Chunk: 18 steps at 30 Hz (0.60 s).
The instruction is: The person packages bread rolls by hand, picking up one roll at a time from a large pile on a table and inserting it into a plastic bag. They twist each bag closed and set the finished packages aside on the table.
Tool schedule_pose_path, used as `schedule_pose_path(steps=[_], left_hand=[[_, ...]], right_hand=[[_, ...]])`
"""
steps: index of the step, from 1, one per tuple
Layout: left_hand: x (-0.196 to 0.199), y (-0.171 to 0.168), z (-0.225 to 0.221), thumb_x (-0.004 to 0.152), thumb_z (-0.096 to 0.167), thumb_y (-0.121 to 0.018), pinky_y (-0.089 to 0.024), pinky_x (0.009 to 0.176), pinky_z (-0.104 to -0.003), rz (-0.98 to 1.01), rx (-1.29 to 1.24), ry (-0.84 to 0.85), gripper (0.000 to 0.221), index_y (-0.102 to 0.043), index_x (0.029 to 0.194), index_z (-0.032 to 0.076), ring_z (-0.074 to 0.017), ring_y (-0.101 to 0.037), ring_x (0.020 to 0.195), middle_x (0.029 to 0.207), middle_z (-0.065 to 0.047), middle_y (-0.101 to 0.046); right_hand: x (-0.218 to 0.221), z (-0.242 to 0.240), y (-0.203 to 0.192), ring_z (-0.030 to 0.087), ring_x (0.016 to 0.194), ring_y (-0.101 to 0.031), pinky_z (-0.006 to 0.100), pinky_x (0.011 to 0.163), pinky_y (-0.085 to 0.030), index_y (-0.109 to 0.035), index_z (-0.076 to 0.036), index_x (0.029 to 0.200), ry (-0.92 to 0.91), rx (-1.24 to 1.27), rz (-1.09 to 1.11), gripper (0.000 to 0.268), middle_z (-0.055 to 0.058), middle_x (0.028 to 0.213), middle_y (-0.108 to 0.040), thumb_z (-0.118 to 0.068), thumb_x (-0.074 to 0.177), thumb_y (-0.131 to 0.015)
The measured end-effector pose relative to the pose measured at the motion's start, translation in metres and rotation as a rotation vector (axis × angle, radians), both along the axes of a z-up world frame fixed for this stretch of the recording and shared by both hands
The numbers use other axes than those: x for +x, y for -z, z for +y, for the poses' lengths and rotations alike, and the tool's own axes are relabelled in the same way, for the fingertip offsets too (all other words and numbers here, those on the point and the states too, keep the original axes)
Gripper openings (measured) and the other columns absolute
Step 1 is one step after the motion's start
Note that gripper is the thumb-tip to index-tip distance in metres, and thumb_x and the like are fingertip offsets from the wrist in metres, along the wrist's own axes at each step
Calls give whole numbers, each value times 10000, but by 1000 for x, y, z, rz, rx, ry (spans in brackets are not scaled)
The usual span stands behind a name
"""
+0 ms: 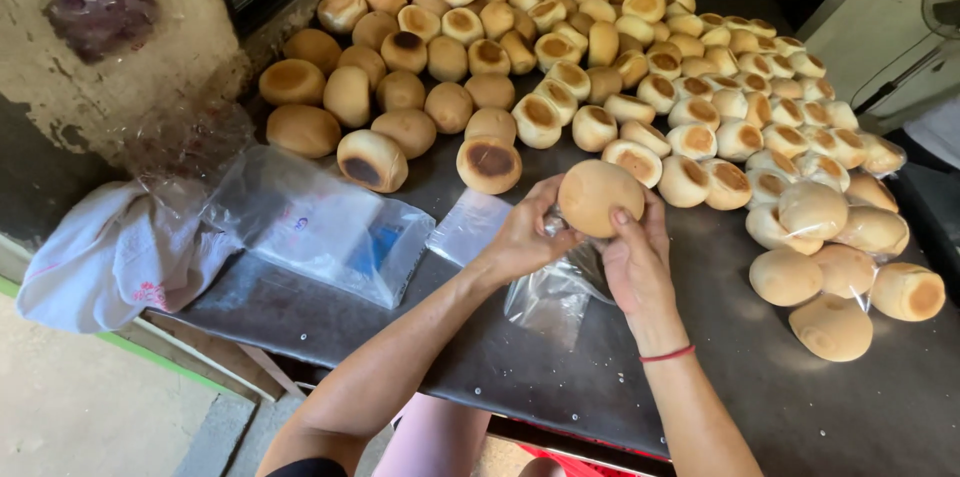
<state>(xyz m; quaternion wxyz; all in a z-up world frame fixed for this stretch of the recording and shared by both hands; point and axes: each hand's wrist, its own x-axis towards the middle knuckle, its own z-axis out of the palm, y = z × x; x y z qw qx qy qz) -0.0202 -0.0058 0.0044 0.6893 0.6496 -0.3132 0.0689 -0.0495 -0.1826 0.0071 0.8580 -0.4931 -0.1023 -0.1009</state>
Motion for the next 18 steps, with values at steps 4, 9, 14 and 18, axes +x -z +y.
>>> schedule_pose_path(steps=[4, 9, 14, 18], left_hand=[[0, -5, 8, 757, -36, -667, -511, 1007, -337, -53, 126, -68, 724, -484, 1457, -61, -318, -576, 1324, 1517, -212, -494], [-1, -7, 11, 713, -61, -670, -512, 1068, -379, -273, 203, -228, 722, -498, 1414, -84, -394, -564, 1339, 1511, -231, -496], [-12, -8, 7, 708, -74, -657, -569, 980, -378, -379, 316, -267, 731, -518, 1426, -64, -392, -628, 1239, 1500, -200, -518], [-11, -17, 10, 689, -62, -693, -572, 958, -389, -334, 299, -250, 727, -540, 1399, -53, -390, -644, 1200, 1468, -197, -543]], right_hand=[[-17, 11, -22, 284, 1255, -598, 404, 1051, -528, -446, -101, 1450, 342, -662, -342, 672, 126, 1385, -558, -3, 860, -751], [-28, 24, -22, 401, 1073, -643, 449, 860, -568, -572, -103, 1419, 647, -1411, -618, 677, 214, 1249, -555, -46, 796, -832], [-29, 24, -26, 453, 1016, -641, 481, 802, -565, -561, -76, 1420, 526, -1598, -412, 717, 227, 1199, -577, -66, 755, -829], [-36, 9, -37, 360, 918, -723, 420, 705, -602, -561, -90, 1380, 378, -1266, -366, 577, 200, 1267, -615, -91, 840, -766]])
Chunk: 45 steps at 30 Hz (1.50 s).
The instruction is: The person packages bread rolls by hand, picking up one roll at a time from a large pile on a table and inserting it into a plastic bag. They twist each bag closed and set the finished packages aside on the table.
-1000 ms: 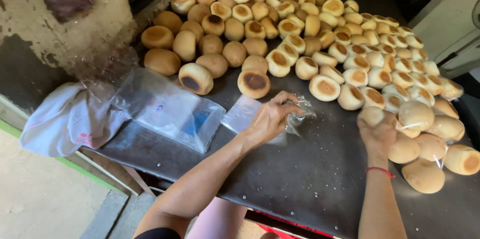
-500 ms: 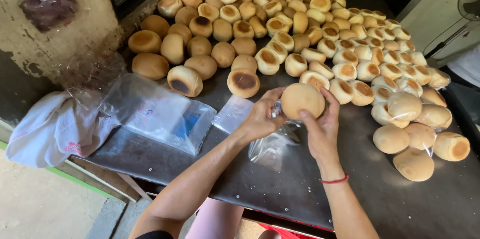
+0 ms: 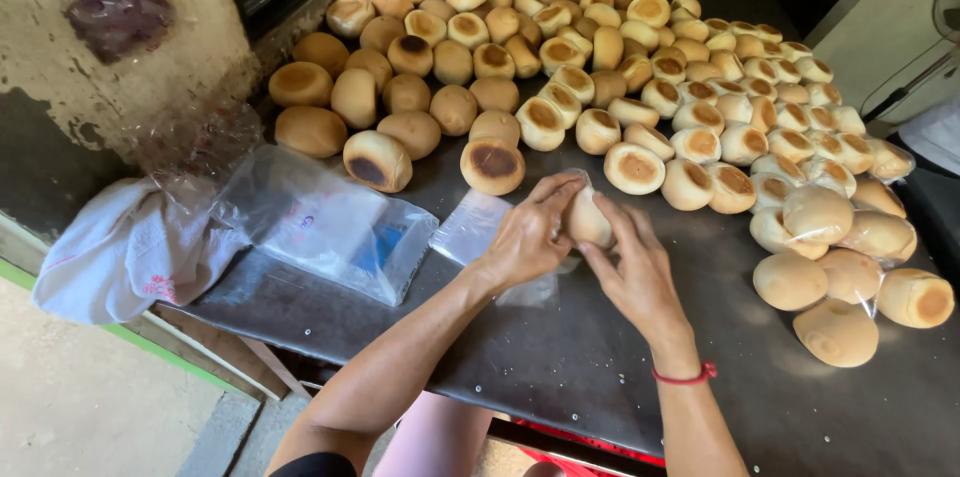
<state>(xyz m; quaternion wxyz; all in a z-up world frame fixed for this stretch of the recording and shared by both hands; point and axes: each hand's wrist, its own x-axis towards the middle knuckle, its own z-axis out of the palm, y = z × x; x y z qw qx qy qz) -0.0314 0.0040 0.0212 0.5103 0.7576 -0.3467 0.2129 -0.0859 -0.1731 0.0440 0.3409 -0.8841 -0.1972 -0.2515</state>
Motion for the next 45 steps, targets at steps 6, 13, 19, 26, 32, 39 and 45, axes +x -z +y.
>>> schedule_pose_path(steps=[6, 13, 19, 26, 32, 39, 45], left_hand=[[-11, -10, -6, 704, -77, -608, -588, 943, -360, -11, -10, 228, 669, -566, 1371, -49, -337, -683, 1175, 1418, -223, -576], [-4, -26, 19, 925, 5, -687, -603, 789, -373, 173, -86, 307, 305, -757, 1215, 67, -242, -751, 912, 1028, -133, -754], [0, -34, 17, 855, 154, -813, -545, 673, -375, -64, 214, 65, 147, -809, 983, 83, -243, -714, 788, 877, -101, -741], [-3, -25, -2, 945, 124, -746, -550, 731, -312, 84, -346, 310, 138, -750, 1052, 37, -177, -688, 839, 928, -99, -717], [13, -1, -8, 938, 168, -762, -529, 678, -324, 73, -95, 20, 181, -774, 1002, 0, -154, -669, 761, 875, -107, -720], [34, 40, -26, 1028, 202, -641, -522, 685, -311, 622, -225, 358, 244, -739, 1076, -17, -113, -610, 787, 861, -94, -694], [7, 20, -23, 953, 211, -709, -530, 671, -329, 404, 44, 341, 233, -732, 1064, 7, -185, -663, 742, 890, -96, -713]], right_hand=[[16, -10, 21, 410, 895, -688, 474, 738, -547, -654, -47, 1150, 285, -317, 43, 369, 177, 1049, -687, -106, 816, -799], [4, -58, -1, 180, 749, -707, 308, 613, -527, -752, -30, 1005, -37, 35, 177, 147, 100, 1035, -747, -149, 928, -714], [-6, -60, -11, 133, 628, -584, 258, 549, -446, -763, 33, 1010, -43, 455, 464, 143, 166, 829, -740, -89, 993, -690], [-19, -53, -11, 153, 874, -687, 271, 754, -553, -687, 19, 1033, -458, 791, 64, 77, 119, 1053, -715, -28, 979, -715], [-2, -49, 12, 129, 906, -655, 266, 812, -539, -684, 27, 1033, -191, 611, 109, 79, 86, 1064, -721, -17, 972, -707], [-7, -16, 4, 154, 893, -708, 270, 833, -553, -691, -7, 996, -114, 16, -65, 85, 71, 1002, -725, 9, 915, -707], [9, -27, 15, 136, 888, -696, 274, 787, -554, -719, -5, 1020, -6, 164, -26, 78, 71, 1047, -717, -8, 949, -688]])
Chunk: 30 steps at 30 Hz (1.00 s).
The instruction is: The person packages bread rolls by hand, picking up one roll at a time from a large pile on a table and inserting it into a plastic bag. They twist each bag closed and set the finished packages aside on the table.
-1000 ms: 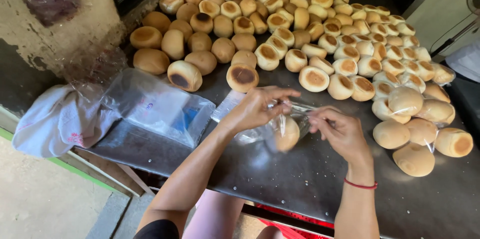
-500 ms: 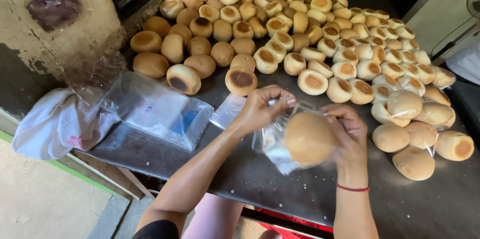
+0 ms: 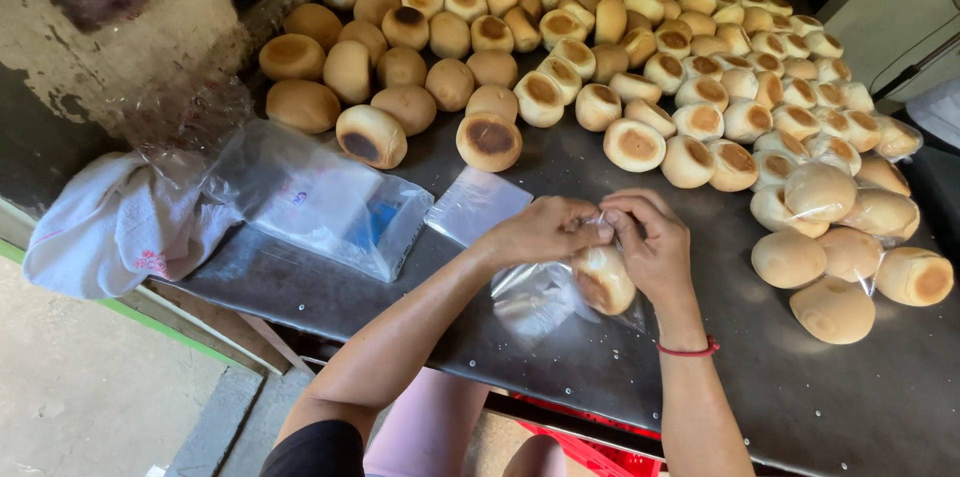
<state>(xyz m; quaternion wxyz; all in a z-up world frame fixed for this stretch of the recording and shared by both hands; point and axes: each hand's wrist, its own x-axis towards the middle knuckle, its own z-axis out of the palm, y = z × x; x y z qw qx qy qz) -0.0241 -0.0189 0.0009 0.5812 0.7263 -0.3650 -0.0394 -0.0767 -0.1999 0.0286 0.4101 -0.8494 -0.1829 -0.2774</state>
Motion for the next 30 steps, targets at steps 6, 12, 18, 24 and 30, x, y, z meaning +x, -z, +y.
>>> schedule_pose_path(steps=[6, 12, 18, 24, 30], left_hand=[[-22, -19, 7, 852, 182, -776, -546, 712, -412, -909, 54, -450, 181, -751, 996, 75, -280, -686, 796, 897, -59, -667], [-7, -5, 5, 875, 148, -767, -573, 767, -361, -528, -94, -425, 159, -756, 998, 48, -242, -700, 882, 1116, -104, -650], [16, 16, -5, 944, 215, -726, -579, 837, -290, 341, -502, 10, 196, -773, 1013, 37, -139, -681, 983, 1181, -78, -621], [16, 9, -1, 891, 204, -793, -535, 762, -268, 112, -358, -249, 158, -807, 910, 48, -108, -634, 882, 1047, -68, -701], [36, 15, 6, 891, 163, -816, -554, 819, -271, 352, -562, -174, 305, -745, 1098, -49, -142, -665, 943, 1047, -106, -709]], right_hand=[[23, -34, 32, 152, 902, -622, 297, 814, -507, -704, 67, 1052, -307, 692, 462, 70, 94, 1063, -723, 33, 1015, -656], [15, -16, 23, 144, 1156, -629, 296, 999, -526, -719, 42, 1094, -287, 357, 217, 137, 55, 1315, -614, -25, 1005, -641], [-7, 16, -3, 204, 973, -698, 305, 848, -570, -702, 2, 1094, 34, -41, -156, 182, 113, 1228, -660, -22, 916, -727], [-15, 15, 6, 204, 924, -704, 309, 836, -553, -685, 0, 1010, 106, -101, -269, 58, 89, 1053, -708, 34, 963, -683], [16, -33, 33, 159, 777, -617, 269, 709, -499, -663, 23, 995, -132, 938, 104, 59, 89, 915, -684, 56, 978, -618]])
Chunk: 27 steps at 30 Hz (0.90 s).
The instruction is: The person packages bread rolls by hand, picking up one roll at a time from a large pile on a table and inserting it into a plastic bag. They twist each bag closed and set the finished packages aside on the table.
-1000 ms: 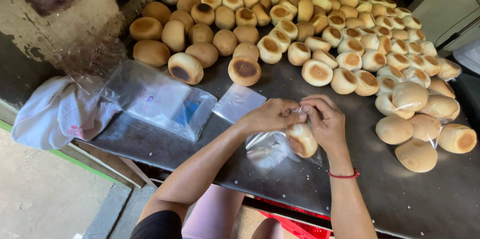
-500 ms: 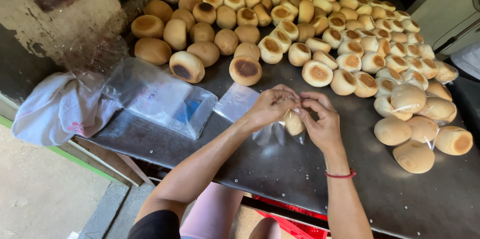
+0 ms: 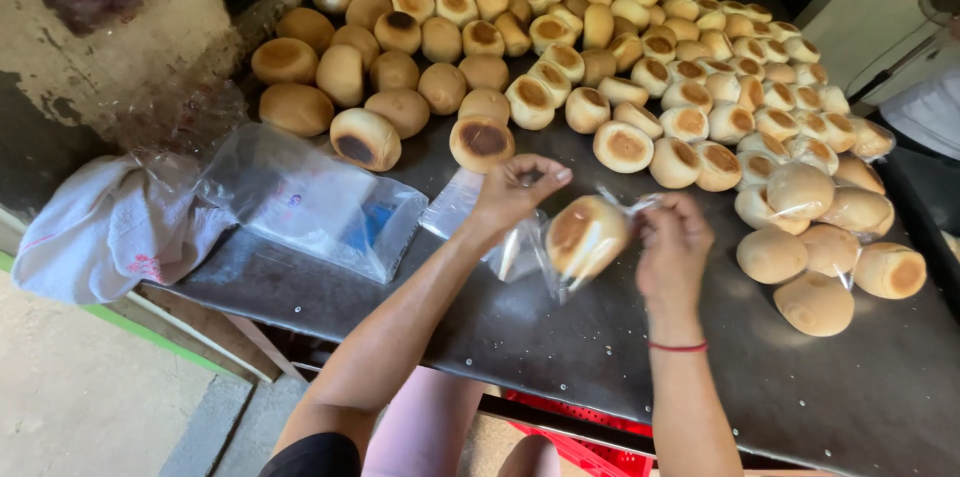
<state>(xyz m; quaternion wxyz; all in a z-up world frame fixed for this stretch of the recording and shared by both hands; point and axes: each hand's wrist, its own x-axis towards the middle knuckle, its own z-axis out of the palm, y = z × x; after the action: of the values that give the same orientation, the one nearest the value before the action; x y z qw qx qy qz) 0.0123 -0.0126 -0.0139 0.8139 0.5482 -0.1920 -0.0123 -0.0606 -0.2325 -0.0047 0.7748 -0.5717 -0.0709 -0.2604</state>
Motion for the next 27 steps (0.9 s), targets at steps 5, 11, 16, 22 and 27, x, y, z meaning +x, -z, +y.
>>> schedule_pose_path(steps=[5, 11, 16, 22, 27], left_hand=[[8, 5, 13, 857, 62, -795, -587, 897, -250, 41, 67, 79, 587, -530, 1373, -26, -125, -678, 1049, 1231, -37, -620], [-15, 10, -11, 917, 51, -710, -596, 819, -232, -127, 68, 36, 366, -640, 1270, -22, -104, -729, 931, 1047, -81, -752], [-35, -1, -16, 896, 94, -791, -564, 669, -226, -135, 100, -78, 176, -731, 1018, -17, -59, -674, 785, 879, -34, -758], [-13, 8, -11, 900, 155, -808, -556, 721, -226, -97, -3, 94, 204, -739, 1009, -4, -56, -674, 813, 917, -32, -760], [1, 21, 2, 940, 219, -769, -548, 711, -209, -16, 35, 203, 208, -762, 957, 12, -68, -660, 765, 841, -32, -745]], right_hand=[[-19, -87, -32, 210, 778, -647, 357, 702, -571, -580, -33, 1058, 493, -19, -248, 147, 113, 907, -656, 80, 1036, -488], [-14, -70, -24, 145, 1138, -589, 295, 990, -532, -577, -25, 1347, 642, -367, -283, 303, 43, 1249, -606, 71, 1074, -486], [6, 8, 6, 60, 967, -642, 230, 875, -517, -683, -77, 1193, -219, -469, 403, 225, 27, 1088, -701, -103, 987, -595], [7, 6, 15, 114, 836, -639, 282, 783, -521, -705, -42, 1000, -86, -176, 224, 145, 94, 986, -740, -166, 1020, -632], [14, -9, 16, 128, 848, -638, 289, 830, -504, -695, -13, 959, -35, -253, 158, 179, 123, 965, -744, -161, 1057, -677]])
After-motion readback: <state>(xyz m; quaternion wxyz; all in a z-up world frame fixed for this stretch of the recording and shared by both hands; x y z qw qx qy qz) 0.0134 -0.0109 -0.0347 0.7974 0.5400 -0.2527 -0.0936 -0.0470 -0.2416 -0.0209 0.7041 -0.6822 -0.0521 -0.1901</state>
